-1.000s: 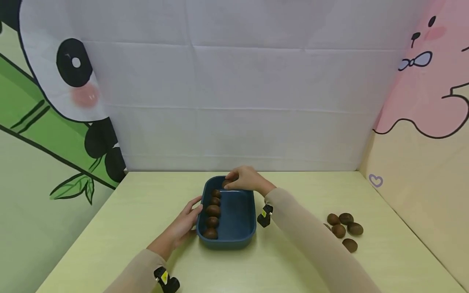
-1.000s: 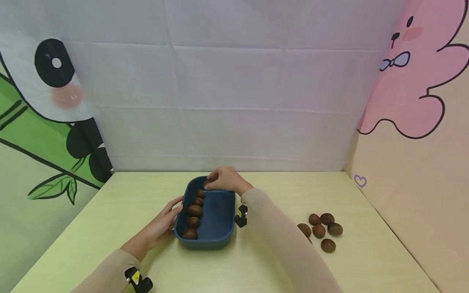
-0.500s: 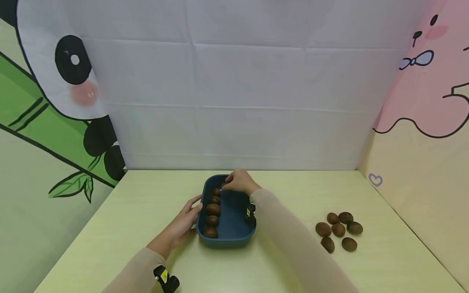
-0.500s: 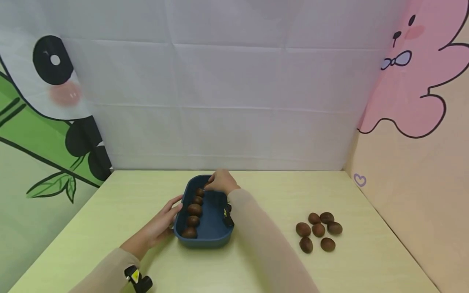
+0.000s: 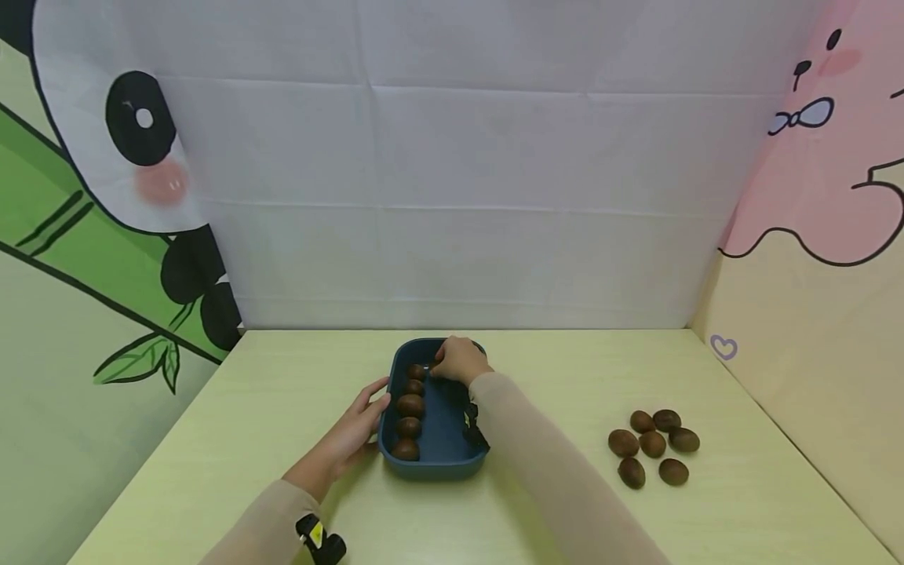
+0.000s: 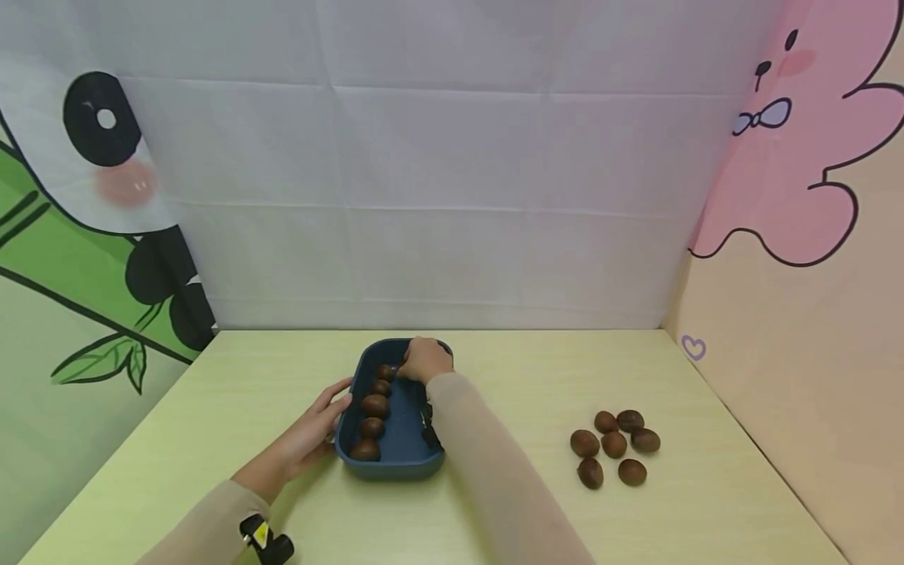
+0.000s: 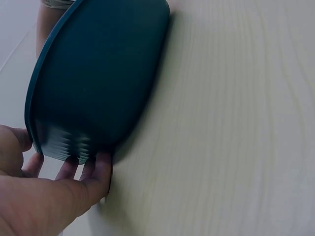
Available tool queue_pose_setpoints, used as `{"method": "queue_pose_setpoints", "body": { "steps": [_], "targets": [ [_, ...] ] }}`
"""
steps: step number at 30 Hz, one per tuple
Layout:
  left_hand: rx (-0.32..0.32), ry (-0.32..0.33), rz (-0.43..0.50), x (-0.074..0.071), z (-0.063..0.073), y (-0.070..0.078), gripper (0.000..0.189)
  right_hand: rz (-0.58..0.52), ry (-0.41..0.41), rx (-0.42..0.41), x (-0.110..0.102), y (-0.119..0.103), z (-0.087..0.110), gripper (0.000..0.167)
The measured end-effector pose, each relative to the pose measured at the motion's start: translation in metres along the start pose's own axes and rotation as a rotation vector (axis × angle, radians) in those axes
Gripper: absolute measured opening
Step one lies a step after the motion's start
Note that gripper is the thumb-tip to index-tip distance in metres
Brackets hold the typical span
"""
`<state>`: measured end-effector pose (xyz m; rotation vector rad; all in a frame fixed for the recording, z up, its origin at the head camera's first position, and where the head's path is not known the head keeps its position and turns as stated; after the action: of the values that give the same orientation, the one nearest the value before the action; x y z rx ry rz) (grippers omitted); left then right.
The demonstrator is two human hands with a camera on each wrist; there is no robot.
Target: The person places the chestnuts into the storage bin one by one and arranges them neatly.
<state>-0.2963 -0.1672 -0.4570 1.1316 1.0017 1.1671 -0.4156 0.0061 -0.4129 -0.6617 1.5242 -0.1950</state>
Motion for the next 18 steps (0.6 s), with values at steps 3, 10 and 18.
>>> {"method": "queue_pose_setpoints", "body": {
  "steps": [3, 10, 18],
  "targets": [
    [-0.001, 0.002, 0.001, 0.000, 0.001, 0.000, 0.054, -0.007, 0.009, -0.025, 0.006, 0.004, -0.005, 0.024],
    [0.002, 0.004, 0.002, 0.000, 0.000, -0.001, 0.054, -0.025, 0.020, 0.002, -0.001, -0.002, 0.004, 0.028],
    [0.020, 0.000, 0.011, 0.000, 0.000, -0.002, 0.057, -0.021, 0.021, -0.010, -0.008, -0.007, 0.007, 0.022]
  ]
}}
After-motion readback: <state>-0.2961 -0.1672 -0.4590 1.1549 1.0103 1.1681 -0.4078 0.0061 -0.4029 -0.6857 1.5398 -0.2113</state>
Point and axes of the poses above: each hand's wrist, its own z-axis away from the middle knuckle, its own x-axis out of the palm, y = z × x, the point moved 6 cm from there along -z, towards the middle knuckle, and after that the axes turned 4 degrees about y, right-handed, at the moved point
